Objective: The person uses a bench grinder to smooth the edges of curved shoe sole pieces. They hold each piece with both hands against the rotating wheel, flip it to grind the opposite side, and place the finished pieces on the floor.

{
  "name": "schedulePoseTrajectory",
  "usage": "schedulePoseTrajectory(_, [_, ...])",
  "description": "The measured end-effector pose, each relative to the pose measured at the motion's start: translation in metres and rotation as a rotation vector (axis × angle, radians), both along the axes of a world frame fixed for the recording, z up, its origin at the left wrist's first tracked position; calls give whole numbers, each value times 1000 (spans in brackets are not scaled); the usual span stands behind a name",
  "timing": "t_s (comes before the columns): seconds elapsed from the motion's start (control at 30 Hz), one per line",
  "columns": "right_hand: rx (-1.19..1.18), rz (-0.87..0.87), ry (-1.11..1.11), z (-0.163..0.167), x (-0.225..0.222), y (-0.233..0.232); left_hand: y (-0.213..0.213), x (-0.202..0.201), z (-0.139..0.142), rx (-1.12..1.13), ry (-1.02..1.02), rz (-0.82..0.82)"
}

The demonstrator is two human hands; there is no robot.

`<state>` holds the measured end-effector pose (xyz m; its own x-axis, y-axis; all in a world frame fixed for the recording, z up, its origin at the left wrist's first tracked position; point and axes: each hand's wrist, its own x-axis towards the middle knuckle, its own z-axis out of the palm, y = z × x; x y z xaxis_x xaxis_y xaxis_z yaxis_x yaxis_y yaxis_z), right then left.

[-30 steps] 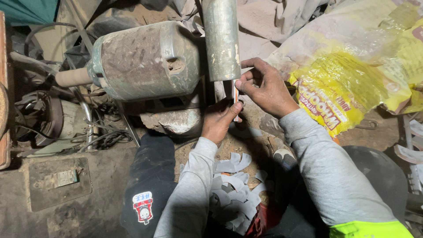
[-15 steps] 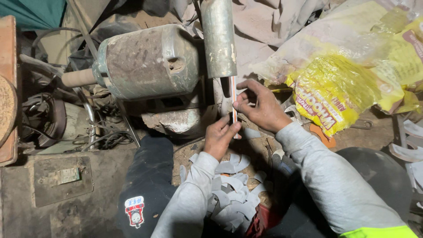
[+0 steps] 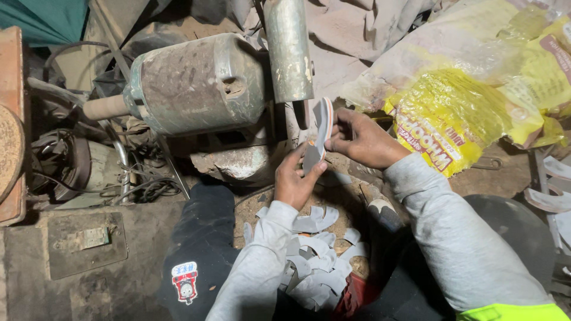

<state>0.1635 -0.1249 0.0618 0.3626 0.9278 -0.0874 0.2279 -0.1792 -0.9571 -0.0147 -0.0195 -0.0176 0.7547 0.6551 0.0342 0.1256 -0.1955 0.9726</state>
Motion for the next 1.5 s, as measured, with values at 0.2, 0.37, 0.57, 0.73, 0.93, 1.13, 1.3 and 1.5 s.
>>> schedulePoseTrajectory(0.2, [154, -129, 4, 0, -4, 19, 16, 18, -16, -440, -166, -120])
schedulePoseTrajectory(0.37, [209, -161, -22, 1, -10, 26, 21, 15, -27, -571, -276, -196])
schedulePoseTrajectory(0.57, [159, -154, -210, 3, -25, 11, 9, -1, -34, -505, -344, -246])
schedulePoseTrajectory(0.73, [16, 36, -342, 3, -22, -2, -10, -14, -31, -423, -134, -88])
schedulePoseTrajectory(0.93, [-24, 109, -297, 10, 0, -9, -5, -20, -13, 57, -26, -68])
schedulePoseTrajectory(1.13, [146, -36, -35, 8, -11, 12, 19, 2, -26, -463, -187, -215])
schedulePoseTrajectory(1.3, [3, 56, -259, 15, -9, 6, -7, -1, -38, -391, -207, -121])
schedulePoseTrajectory(1.5, [-17, 23, -72, 8, -3, 4, 3, 0, -21, -236, -93, -111])
